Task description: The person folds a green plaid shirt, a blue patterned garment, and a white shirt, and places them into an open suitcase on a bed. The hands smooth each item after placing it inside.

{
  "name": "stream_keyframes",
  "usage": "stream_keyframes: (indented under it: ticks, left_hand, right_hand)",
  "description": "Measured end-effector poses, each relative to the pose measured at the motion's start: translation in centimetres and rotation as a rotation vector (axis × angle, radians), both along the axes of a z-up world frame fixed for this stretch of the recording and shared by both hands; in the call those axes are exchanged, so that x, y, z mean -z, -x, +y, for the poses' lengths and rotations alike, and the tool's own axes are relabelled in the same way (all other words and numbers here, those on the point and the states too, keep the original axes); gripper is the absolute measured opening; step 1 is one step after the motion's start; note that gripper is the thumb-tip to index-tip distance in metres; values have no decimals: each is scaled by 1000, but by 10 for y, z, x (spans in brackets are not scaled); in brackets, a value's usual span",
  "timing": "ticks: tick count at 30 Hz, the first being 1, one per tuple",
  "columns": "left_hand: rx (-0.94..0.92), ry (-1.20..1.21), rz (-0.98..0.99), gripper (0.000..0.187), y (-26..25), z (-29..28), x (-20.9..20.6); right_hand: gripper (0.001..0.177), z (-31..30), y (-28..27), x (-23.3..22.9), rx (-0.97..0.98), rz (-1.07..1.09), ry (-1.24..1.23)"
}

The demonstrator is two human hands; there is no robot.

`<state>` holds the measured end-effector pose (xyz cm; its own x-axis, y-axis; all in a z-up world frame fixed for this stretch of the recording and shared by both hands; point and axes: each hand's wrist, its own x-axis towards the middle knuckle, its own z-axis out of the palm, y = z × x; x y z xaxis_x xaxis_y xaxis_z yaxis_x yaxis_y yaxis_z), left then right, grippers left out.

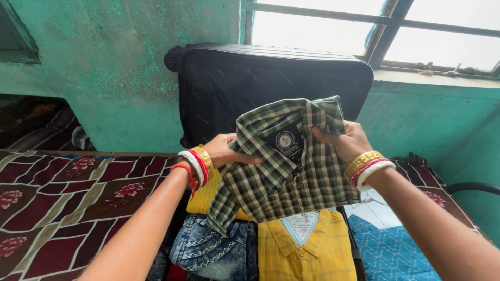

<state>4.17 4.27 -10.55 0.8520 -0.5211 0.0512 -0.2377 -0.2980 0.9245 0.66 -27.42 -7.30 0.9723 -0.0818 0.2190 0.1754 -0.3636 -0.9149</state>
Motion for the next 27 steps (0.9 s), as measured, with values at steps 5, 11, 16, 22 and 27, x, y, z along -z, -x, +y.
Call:
stream_keyframes:
  ticks: [5,11,16,22,27]
  left_hand:
    - [-16,143,-23,33,-9,-24,12]
    - [-136,279,167,25,-13,-57,9]
    - [-239,312,36,18,-14,-91,10]
    - [-268,317,49,31,-15,-96,0]
    - [-244,560,105,39,-26,-86,-2]
  right_hand:
    - [22,2,-7,23,132,46,-13]
    - [80,0,-10,44,381,90,237]
    - [107,46,-14,55,232,412,-177]
    - [112,82,1,52,-133,13,-102]
    - [113,80,5,9,-110,-319,229]
